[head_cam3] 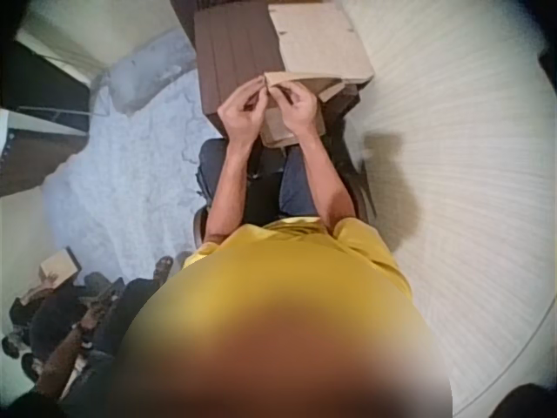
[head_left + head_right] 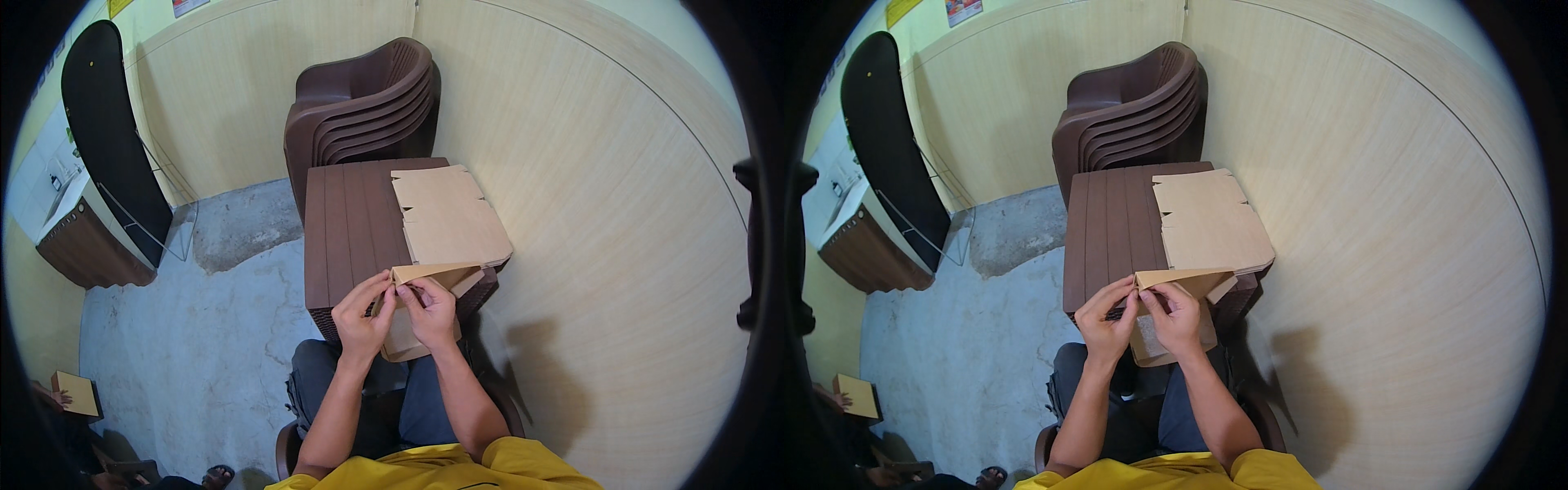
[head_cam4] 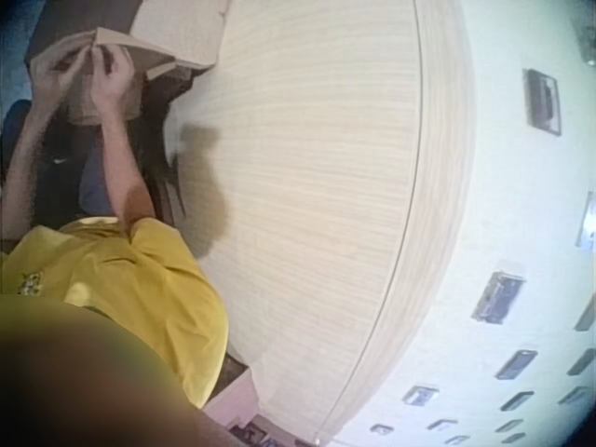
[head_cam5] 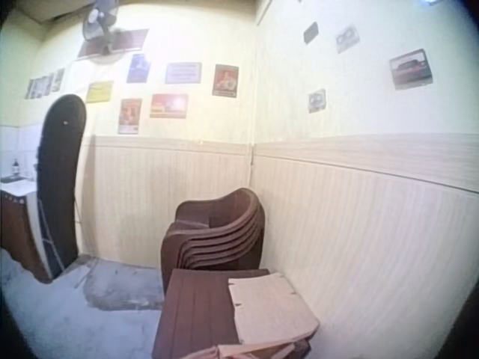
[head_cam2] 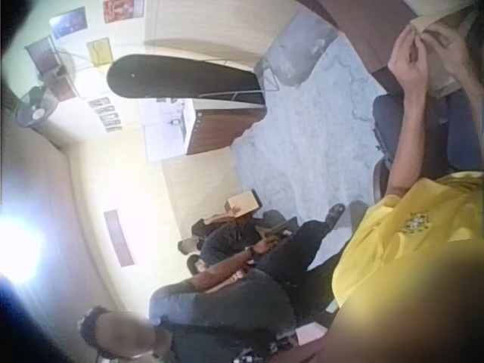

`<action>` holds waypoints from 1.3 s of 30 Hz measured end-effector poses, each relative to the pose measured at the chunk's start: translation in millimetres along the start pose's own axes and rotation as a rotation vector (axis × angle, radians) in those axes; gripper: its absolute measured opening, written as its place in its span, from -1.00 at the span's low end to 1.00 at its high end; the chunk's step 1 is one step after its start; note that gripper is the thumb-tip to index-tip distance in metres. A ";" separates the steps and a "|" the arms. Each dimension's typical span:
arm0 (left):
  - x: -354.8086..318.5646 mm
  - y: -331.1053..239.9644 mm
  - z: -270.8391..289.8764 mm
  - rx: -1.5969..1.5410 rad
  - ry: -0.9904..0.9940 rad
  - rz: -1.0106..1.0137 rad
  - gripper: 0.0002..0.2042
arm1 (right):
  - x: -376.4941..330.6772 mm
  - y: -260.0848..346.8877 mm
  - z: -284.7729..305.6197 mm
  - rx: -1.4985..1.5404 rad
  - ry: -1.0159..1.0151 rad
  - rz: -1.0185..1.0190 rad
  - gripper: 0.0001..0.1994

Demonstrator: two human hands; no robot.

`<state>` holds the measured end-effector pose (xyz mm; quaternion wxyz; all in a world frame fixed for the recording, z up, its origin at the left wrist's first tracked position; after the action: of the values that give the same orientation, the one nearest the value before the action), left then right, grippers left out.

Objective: The person assembles flat cardboard pieces into small boxes by hand. They fold the flaps, interlock the tabs, and secure the sides to form a finished box, then place it on a nearby chair before repeating the process with another piece.

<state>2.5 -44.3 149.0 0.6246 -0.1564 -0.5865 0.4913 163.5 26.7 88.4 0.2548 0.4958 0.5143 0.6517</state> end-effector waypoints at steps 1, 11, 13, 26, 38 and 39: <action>-0.1 1.2 -0.6 -0.015 0.003 0.015 -0.84 | -0.4 -0.3 0.1 0.023 -0.007 0.009 -0.79; 3.2 1.2 -10.7 -0.080 0.038 0.052 -0.83 | -6.0 -15.8 7.6 0.115 -0.027 -0.084 -0.80; 1.4 6.2 -15.6 -0.122 0.022 0.065 -0.83 | -5.5 -11.7 10.9 0.098 -0.033 -0.026 -0.81; -1.3 25.0 -31.2 -0.424 -0.011 0.131 -0.87 | -6.3 -11.5 24.0 0.094 -0.013 -0.062 -0.81; 5.7 19.6 -21.1 -0.384 0.075 0.178 -0.86 | -1.0 1.4 12.7 0.020 -0.012 0.005 -0.82; 6.2 16.2 -17.4 -0.312 0.075 0.156 -0.87 | -0.9 2.9 10.2 0.024 -0.012 0.013 -0.82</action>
<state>9.9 -25.1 135.6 0.5744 -0.3147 -0.6180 0.4350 173.7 29.1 90.5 0.2476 0.5061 0.5174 0.6441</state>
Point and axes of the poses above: each hand's wrist, its own x-axis towards the middle knuckle, its own z-axis out of the back of the hand, y = z × x, the point moved 10 cm from there along x, towards the middle knuckle, and after that the axes turned 15 degrees about y, right-handed, at the moved point
